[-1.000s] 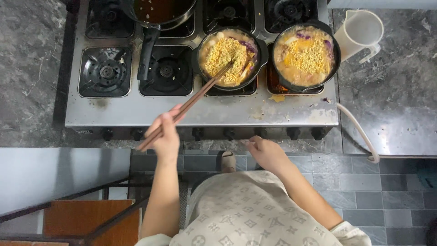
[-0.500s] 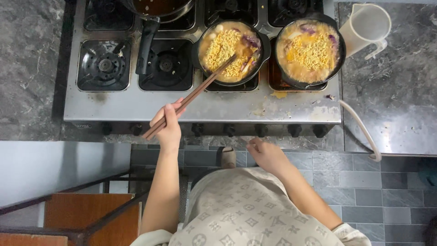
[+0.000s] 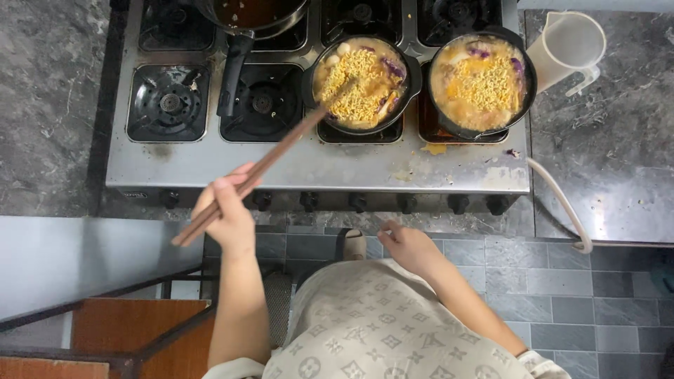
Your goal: The person places instant noodle cakes into two pots of boiling broth on a gas stove, then stirs the noodles with chopsticks and turns the stove knobs to control the heat. They briefly step away, return to keep stirring, and add an egg into one pot near the end.
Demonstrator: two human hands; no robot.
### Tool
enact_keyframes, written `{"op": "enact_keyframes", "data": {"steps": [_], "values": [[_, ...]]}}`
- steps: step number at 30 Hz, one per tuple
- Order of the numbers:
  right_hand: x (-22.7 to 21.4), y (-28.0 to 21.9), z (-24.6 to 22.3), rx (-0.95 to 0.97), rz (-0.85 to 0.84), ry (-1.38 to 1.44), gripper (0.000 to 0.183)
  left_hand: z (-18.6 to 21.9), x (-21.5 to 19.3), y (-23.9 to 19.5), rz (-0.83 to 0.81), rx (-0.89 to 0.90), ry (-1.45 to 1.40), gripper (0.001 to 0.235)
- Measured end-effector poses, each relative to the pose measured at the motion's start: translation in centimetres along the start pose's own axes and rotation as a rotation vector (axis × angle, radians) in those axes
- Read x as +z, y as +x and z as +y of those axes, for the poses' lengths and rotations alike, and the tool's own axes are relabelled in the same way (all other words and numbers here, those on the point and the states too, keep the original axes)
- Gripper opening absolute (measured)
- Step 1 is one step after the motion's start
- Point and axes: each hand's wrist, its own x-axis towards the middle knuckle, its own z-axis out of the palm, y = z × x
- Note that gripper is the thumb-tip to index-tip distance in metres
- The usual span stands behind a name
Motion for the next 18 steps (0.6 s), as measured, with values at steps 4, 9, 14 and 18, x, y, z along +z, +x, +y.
{"op": "enact_keyframes", "data": {"steps": [4,9,14,18], "values": [[0.5,0.1,0.1,-0.021,0.012,-0.007,0.04,-0.8,0.1,0.8,-0.004,0.058,0.108,0.034],[0.3,-0.1,-0.7,-0.005,-0.021,-0.005,0.04,-2.3,2.0,0.4,-0.123,0.076,0.24,0.033],[1.1,0.1,0.0,-0.026,-0.004,-0.053,0.042,0.2,1.6,0.8,-0.088,0.058,0.205,0.033],[1.2,-0.1,-0.3,-0.024,-0.01,-0.078,0.042,0.6,2.0,1.8,-0.057,0.027,0.093,0.034]]}}
